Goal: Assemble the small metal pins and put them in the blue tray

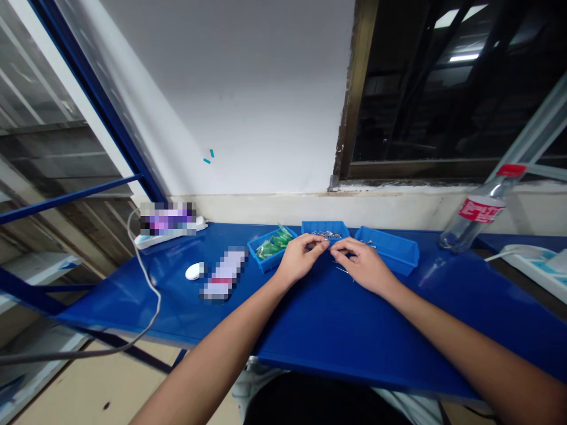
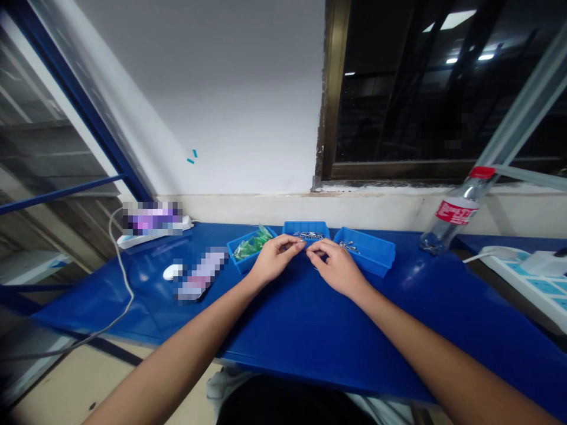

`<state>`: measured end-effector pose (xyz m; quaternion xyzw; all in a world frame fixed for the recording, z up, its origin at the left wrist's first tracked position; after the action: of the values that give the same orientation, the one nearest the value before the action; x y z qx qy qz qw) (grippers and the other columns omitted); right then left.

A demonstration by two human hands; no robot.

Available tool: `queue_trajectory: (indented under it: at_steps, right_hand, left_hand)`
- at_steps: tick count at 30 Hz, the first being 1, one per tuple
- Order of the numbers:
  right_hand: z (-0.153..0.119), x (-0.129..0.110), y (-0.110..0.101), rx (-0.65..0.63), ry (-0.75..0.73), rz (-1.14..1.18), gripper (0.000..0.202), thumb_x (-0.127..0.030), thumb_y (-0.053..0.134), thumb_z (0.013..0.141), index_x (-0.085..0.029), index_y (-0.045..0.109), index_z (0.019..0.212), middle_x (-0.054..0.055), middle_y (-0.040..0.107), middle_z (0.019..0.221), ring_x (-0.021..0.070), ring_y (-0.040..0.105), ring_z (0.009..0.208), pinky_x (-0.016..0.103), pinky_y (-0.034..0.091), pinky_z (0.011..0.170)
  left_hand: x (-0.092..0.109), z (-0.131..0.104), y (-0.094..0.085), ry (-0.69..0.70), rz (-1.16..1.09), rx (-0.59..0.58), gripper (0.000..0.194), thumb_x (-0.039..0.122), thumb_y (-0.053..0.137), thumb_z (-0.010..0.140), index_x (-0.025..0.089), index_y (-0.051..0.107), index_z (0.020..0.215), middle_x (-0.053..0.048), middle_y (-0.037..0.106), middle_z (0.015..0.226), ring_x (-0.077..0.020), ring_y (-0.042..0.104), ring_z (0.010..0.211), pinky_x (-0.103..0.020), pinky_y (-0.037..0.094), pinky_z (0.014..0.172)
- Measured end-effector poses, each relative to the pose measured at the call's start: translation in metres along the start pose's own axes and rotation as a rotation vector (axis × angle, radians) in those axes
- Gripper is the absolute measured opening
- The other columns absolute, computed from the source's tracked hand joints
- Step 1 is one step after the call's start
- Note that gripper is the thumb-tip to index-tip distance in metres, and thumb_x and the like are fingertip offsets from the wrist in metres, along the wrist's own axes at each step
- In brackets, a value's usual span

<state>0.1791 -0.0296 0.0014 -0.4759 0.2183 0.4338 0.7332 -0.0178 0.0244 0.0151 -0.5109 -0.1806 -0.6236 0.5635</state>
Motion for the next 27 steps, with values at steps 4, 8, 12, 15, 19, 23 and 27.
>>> queue_trajectory:
  at_steps: [4, 8, 12, 15, 19, 23, 27]
  right_hand:
    - [0.0001, -0.0041, -0.0033, 0.028, 0.02, -0.028, 0.023, -0.042, 0.06, 0.097, -0.025, 0.074, 0.097, 0.006, 0.072, 0.101, 0.0226, 0.07, 0.088, 0.033, 0.057, 0.068]
    - [0.0009, -0.0042, -0.0045, 0.04, 0.007, -0.047, 0.023, -0.042, 0.06, 0.097, -0.024, 0.074, 0.094, 0.006, 0.072, 0.097, 0.0224, 0.07, 0.088, 0.032, 0.055, 0.067]
    - [0.0017, -0.0012, -0.0051, 0.049, 0.007, -0.057, 0.023, -0.043, 0.06, 0.097, -0.025, 0.074, 0.096, 0.006, 0.072, 0.098, 0.0222, 0.07, 0.085, 0.033, 0.055, 0.065]
    - [0.0019, 0.0015, -0.0062, 0.067, 0.011, -0.059, 0.023, -0.044, 0.061, 0.097, -0.025, 0.075, 0.096, 0.006, 0.072, 0.098, 0.022, 0.07, 0.084, 0.034, 0.057, 0.067]
    - [0.002, 0.004, -0.0065, 0.082, -0.002, -0.06, 0.025, -0.045, 0.06, 0.097, -0.025, 0.075, 0.096, 0.007, 0.072, 0.098, 0.0226, 0.07, 0.083, 0.035, 0.058, 0.067]
    - [0.0019, 0.0038, -0.0061, 0.076, -0.003, -0.063, 0.024, -0.044, 0.061, 0.096, -0.025, 0.075, 0.095, 0.007, 0.072, 0.098, 0.0226, 0.071, 0.082, 0.034, 0.057, 0.064]
    - [0.0014, 0.0017, -0.0067, 0.078, 0.01, -0.049, 0.022, -0.043, 0.061, 0.097, -0.025, 0.074, 0.096, 0.007, 0.072, 0.099, 0.0228, 0.072, 0.085, 0.035, 0.058, 0.066]
  left_hand:
    - [-0.0002, -0.0006, 0.0021, -0.137, -0.139, -0.053, 0.038, 0.051, 0.06, 0.098, 0.015, 0.066, 0.108, -0.003, 0.073, 0.074, -0.0116, 0.061, 0.054, -0.023, 0.05, 0.057]
    - [0.001, -0.0003, 0.008, -0.227, -0.35, -0.101, 0.033, 0.045, 0.059, 0.099, 0.013, 0.059, 0.108, -0.012, 0.078, 0.086, -0.0162, 0.073, 0.064, -0.027, 0.059, 0.063]
    - [0.0002, -0.0005, 0.0094, -0.24, -0.387, -0.074, 0.023, 0.032, 0.066, 0.095, 0.01, 0.064, 0.102, -0.017, 0.079, 0.098, -0.023, 0.078, 0.091, -0.037, 0.064, 0.085]
    - [0.0012, -0.0014, 0.0081, -0.239, -0.424, -0.092, 0.025, 0.031, 0.062, 0.096, 0.009, 0.069, 0.105, -0.019, 0.078, 0.105, -0.026, 0.077, 0.1, -0.041, 0.062, 0.094]
    - [0.0013, -0.0019, 0.0074, -0.225, -0.445, -0.1, 0.034, 0.038, 0.059, 0.098, 0.007, 0.07, 0.108, -0.02, 0.078, 0.107, -0.0279, 0.077, 0.102, -0.043, 0.061, 0.096]
    - [-0.0011, -0.0019, 0.0083, -0.157, -0.335, -0.099, 0.025, 0.026, 0.07, 0.091, 0.01, 0.068, 0.11, -0.017, 0.078, 0.108, -0.0247, 0.077, 0.099, -0.04, 0.062, 0.092]
    - [-0.0017, -0.0024, 0.0086, -0.125, -0.337, -0.097, 0.027, 0.02, 0.068, 0.091, 0.014, 0.059, 0.116, -0.015, 0.078, 0.103, -0.0215, 0.078, 0.094, -0.037, 0.062, 0.088]
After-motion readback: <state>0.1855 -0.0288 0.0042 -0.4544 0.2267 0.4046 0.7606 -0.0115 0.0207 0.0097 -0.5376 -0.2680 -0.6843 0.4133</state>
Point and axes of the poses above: each hand's wrist, its own z-axis towards the middle knuckle, its own y-axis out of the palm, x = y × z, the point moved 1 cm from there along z, towards the middle knuckle
